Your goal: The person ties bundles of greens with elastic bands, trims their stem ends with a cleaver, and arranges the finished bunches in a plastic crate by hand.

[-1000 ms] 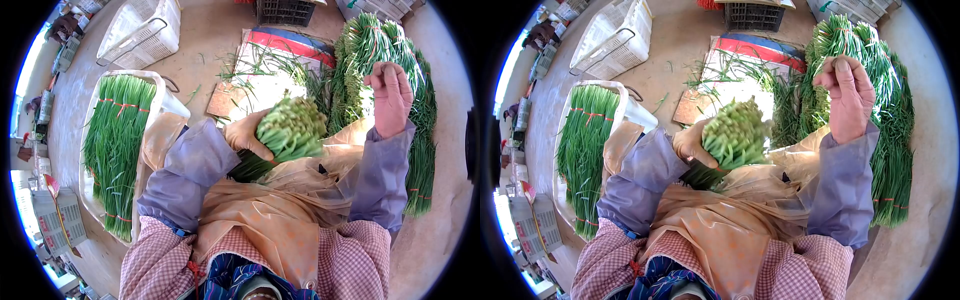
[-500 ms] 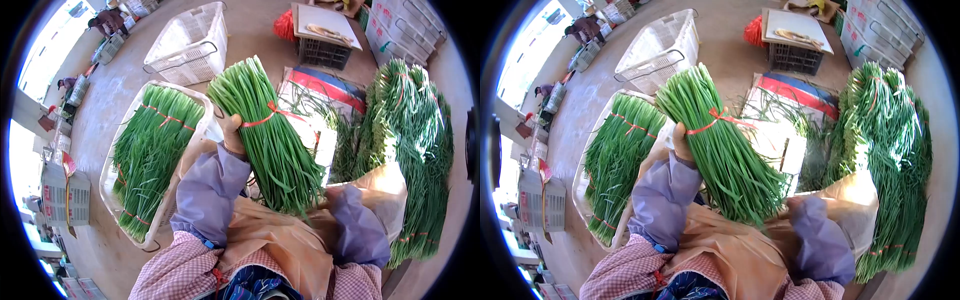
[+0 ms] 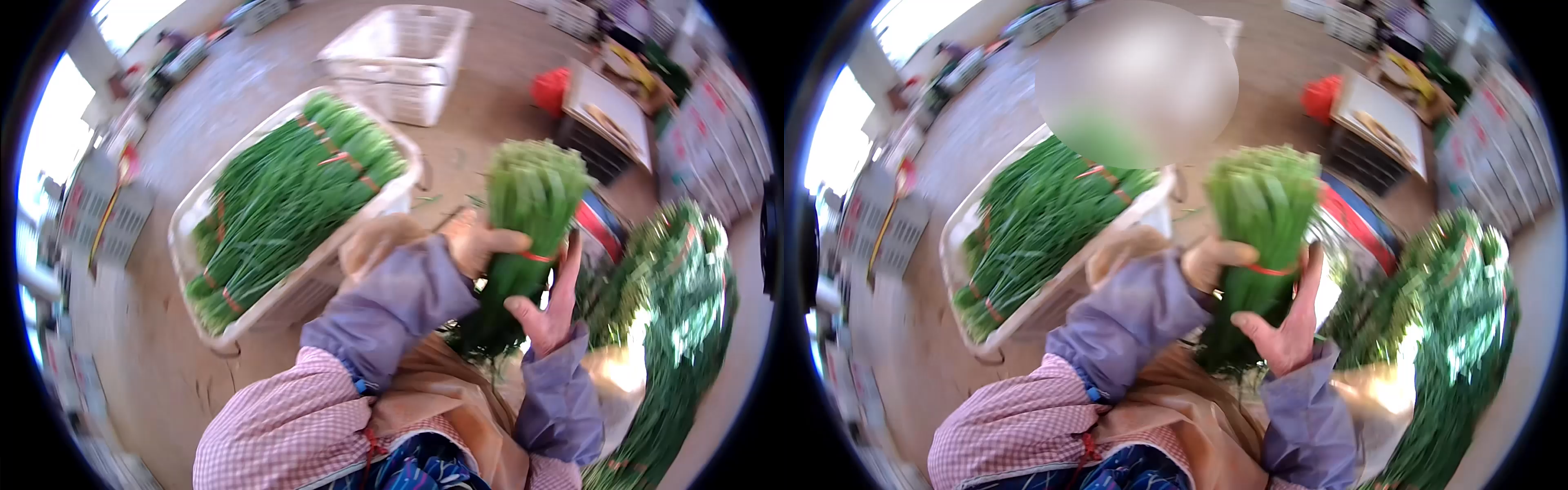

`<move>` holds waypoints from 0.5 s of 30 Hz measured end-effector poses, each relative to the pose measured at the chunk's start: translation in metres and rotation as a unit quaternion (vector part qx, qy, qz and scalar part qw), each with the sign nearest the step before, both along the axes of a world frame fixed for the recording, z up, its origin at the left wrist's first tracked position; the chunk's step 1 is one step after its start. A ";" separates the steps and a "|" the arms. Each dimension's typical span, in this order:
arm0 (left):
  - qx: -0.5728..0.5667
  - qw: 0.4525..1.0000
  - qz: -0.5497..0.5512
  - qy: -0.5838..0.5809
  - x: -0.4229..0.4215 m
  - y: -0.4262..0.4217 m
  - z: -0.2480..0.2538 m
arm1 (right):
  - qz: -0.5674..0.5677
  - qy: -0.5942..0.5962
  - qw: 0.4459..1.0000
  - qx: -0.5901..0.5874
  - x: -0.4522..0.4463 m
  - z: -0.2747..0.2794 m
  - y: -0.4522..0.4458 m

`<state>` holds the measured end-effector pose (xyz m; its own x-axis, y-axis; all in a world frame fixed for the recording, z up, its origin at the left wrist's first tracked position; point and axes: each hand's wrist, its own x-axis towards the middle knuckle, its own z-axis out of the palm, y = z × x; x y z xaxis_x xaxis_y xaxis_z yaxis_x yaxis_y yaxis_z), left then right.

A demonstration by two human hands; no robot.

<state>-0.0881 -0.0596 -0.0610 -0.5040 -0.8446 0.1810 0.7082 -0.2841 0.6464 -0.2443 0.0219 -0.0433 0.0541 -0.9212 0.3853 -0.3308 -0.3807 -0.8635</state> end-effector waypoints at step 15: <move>-0.192 0.850 0.393 -0.292 0.150 0.045 0.028 | 0.185 0.082 0.975 0.092 0.047 -0.015 -0.120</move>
<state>0.0614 -0.0144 -0.0331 0.0914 -0.8974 0.4317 0.1078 0.4399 0.8916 -0.1977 -0.0985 -0.0581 0.4420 -0.8799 0.1743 -0.3394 -0.3439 -0.8755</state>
